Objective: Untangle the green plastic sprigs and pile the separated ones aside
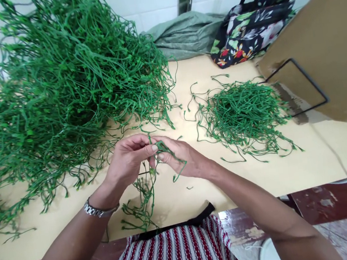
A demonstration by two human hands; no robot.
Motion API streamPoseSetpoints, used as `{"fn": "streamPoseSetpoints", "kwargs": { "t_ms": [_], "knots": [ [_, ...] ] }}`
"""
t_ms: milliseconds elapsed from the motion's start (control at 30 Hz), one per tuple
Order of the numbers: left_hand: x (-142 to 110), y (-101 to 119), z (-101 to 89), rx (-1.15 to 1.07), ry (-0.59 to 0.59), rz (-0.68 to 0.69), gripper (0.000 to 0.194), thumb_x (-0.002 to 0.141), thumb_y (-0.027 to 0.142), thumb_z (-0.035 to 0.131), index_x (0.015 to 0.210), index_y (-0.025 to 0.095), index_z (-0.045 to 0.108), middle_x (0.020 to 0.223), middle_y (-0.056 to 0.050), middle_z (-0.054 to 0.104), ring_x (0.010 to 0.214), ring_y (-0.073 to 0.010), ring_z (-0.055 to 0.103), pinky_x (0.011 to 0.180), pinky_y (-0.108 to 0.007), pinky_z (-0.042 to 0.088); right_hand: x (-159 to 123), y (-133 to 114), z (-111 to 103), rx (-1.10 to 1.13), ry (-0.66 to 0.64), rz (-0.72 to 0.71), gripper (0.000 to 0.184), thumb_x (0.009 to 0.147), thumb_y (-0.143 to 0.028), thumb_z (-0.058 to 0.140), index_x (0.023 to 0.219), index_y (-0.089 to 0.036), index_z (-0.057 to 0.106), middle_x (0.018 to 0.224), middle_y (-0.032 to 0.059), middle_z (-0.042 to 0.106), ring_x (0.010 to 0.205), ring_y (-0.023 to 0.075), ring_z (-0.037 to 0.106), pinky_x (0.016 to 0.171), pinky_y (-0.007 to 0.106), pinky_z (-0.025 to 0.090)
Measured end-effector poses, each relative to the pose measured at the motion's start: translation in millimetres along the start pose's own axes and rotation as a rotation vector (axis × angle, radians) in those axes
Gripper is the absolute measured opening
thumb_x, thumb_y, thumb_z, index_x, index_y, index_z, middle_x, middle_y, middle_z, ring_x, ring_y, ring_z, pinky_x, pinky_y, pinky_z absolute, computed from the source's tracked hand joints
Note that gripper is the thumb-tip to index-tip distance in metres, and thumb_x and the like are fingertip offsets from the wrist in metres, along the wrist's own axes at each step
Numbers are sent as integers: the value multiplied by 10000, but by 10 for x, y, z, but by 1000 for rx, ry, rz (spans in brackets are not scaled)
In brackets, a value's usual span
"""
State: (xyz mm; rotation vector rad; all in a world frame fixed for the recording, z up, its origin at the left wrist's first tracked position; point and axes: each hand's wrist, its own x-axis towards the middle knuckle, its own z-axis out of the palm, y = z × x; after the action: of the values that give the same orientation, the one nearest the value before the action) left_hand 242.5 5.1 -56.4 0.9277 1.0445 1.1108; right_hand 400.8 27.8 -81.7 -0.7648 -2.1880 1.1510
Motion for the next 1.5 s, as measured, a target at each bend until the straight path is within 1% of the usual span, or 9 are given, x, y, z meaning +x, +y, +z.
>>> {"fn": "streamPoseSetpoints", "kwargs": {
  "t_ms": [133,267,467,633,800,1000,1267,1400,1500],
  "knots": [
    [3,16,-15,1,34,-51,186,599,174,701,573,129,523,454,61,446,343,-34,386,335,-164,269,-24,10,-20,-40,26,28,197,904,-329,378,964,-169,476,705,-9,497,623,92,474,563,212,393],
    [6,13,-38,-67,32,-123,228,571,171,720,576,133,495,435,66,445,338,-25,357,343,-163,219,1,14,-20,-265,105,-74,215,906,-267,352,709,-188,379,614,-26,385,572,96,377,553,225,331],
    [26,-40,-39,-254,13,-243,264,555,127,709,623,151,455,430,72,464,332,-24,332,364,-163,214,47,132,12,-683,194,-272,189,877,-175,330,694,-190,377,650,20,412,634,145,342,610,279,303],
    [34,-70,117,-258,165,-213,225,558,108,655,632,149,446,482,70,453,351,-2,283,361,-148,185,176,258,-131,-948,154,-381,231,879,-198,327,675,-190,437,657,31,469,673,163,381,653,312,281],
    [31,-7,243,-203,204,-123,184,570,122,620,609,155,443,499,67,417,390,-18,319,355,-143,177,315,303,-350,-1072,123,-471,303,900,-180,262,680,-206,469,596,10,430,660,154,394,664,322,271],
    [58,55,234,-112,199,-72,171,578,141,623,599,161,455,496,68,416,392,-27,338,349,-153,204,415,288,-478,-1127,85,-507,343,920,-229,243,683,-215,490,564,-5,401,601,137,379,656,323,281],
    [-20,100,242,-102,220,-29,145,585,119,611,600,163,474,494,62,447,379,-34,361,343,-167,217,562,383,-612,-1095,5,-407,323,894,-247,298,661,-207,518,517,-18,413,541,112,383,643,314,308],
    [-89,104,177,-1,191,45,104,626,119,608,604,150,511,496,48,464,401,-33,360,366,-167,245,526,409,-903,-1182,156,-250,407,917,-337,254,685,-173,546,508,-11,436,550,91,428,675,326,320],
    [26,76,96,-58,205,77,120,619,109,602,632,158,493,488,59,454,389,-28,330,357,-158,215,498,332,-1048,-1257,214,-205,343,906,-356,336,722,-168,557,552,5,502,607,111,456,705,352,314]
  ]
}}
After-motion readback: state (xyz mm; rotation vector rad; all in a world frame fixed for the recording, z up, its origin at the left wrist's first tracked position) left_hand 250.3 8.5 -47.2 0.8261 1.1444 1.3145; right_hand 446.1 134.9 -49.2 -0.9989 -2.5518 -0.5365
